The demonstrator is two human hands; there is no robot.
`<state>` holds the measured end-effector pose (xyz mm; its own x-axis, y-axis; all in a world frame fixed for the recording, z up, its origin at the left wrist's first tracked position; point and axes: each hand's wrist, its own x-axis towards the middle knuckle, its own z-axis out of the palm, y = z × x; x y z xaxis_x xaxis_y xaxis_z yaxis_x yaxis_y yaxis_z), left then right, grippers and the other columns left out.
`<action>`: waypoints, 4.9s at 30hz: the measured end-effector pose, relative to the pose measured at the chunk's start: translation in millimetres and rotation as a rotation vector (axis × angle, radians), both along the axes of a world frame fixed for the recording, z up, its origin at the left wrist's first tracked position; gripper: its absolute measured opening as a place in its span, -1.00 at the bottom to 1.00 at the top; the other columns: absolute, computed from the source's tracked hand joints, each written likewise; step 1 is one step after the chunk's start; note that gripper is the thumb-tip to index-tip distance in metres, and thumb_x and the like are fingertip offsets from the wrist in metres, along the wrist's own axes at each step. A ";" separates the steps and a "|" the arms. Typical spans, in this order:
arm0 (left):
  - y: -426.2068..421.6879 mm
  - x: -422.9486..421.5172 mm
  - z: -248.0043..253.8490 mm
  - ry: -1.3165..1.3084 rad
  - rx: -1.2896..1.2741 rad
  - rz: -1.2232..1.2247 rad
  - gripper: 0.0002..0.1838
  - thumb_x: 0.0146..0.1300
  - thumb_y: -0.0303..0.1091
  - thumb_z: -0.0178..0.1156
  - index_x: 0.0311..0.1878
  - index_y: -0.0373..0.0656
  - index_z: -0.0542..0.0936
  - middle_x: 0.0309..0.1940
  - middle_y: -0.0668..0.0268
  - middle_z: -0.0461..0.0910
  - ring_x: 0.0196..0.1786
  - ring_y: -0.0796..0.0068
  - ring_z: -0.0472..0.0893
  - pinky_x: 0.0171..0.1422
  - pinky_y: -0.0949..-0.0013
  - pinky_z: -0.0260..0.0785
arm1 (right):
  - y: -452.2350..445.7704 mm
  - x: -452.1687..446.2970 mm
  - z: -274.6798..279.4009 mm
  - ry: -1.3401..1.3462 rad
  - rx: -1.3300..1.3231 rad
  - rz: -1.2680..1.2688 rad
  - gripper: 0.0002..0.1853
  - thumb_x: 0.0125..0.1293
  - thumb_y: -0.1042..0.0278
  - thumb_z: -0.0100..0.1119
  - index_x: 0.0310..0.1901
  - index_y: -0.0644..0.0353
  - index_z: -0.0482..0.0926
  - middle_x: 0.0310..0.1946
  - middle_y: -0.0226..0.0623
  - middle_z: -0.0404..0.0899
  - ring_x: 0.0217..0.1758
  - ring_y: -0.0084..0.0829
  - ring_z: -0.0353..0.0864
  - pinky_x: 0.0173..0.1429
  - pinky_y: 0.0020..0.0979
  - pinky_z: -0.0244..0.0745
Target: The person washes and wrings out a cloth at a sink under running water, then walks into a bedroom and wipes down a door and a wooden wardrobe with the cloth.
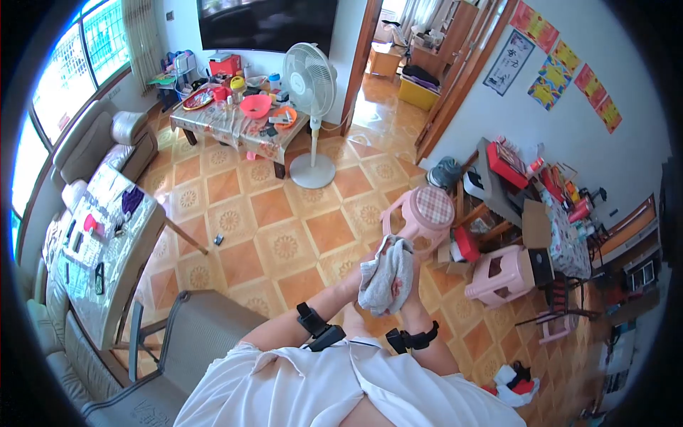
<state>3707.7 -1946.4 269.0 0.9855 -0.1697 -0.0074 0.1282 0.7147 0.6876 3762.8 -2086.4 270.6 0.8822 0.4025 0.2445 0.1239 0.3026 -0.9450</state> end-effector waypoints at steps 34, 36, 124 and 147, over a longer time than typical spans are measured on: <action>299.7 1112.4 49.5 0.006 0.617 -0.139 -0.49 0.69 0.08 -0.17 0.24 -0.09 0.59 0.06 0.38 0.62 0.14 0.47 0.56 0.36 0.38 0.36 | 251.5 1061.1 5.8 0.703 0.305 0.087 -0.66 0.66 0.20 -0.07 0.30 0.10 0.50 0.04 -0.35 0.67 -0.04 -0.43 0.72 0.03 -0.36 0.72; 305.4 1185.1 40.7 -0.002 0.651 -0.085 -0.48 0.69 0.10 -0.19 0.19 -0.09 0.60 0.06 0.38 0.62 0.14 0.49 0.56 0.34 0.40 0.36 | 255.8 1123.2 3.6 0.683 0.304 0.058 -0.66 0.66 0.20 -0.06 0.31 0.11 0.50 0.05 -0.35 0.67 -0.04 -0.42 0.72 0.02 -0.35 0.72; 547.9 2133.3 11.2 0.742 0.193 2.102 -0.65 0.58 -0.10 0.16 0.22 -0.09 0.67 -0.11 0.42 0.75 -0.15 0.66 0.64 -0.02 0.49 0.52 | 1074.0 2243.0 428.5 -1.482 0.712 -0.290 -0.51 0.39 -0.15 0.23 0.27 -0.19 0.58 0.41 -0.25 0.45 0.44 -0.11 0.39 0.42 0.25 0.18; 610.9 2138.0 100.5 0.651 0.527 1.801 -0.63 0.63 -0.09 0.13 0.25 -0.14 0.65 -0.04 0.36 0.74 -0.07 0.62 0.68 0.02 0.50 0.51 | 1034.3 2151.3 635.1 -1.615 1.004 -0.198 -0.44 0.42 -0.19 0.10 0.36 -0.17 0.60 0.47 -0.33 0.43 0.58 -0.21 0.29 0.59 0.24 0.03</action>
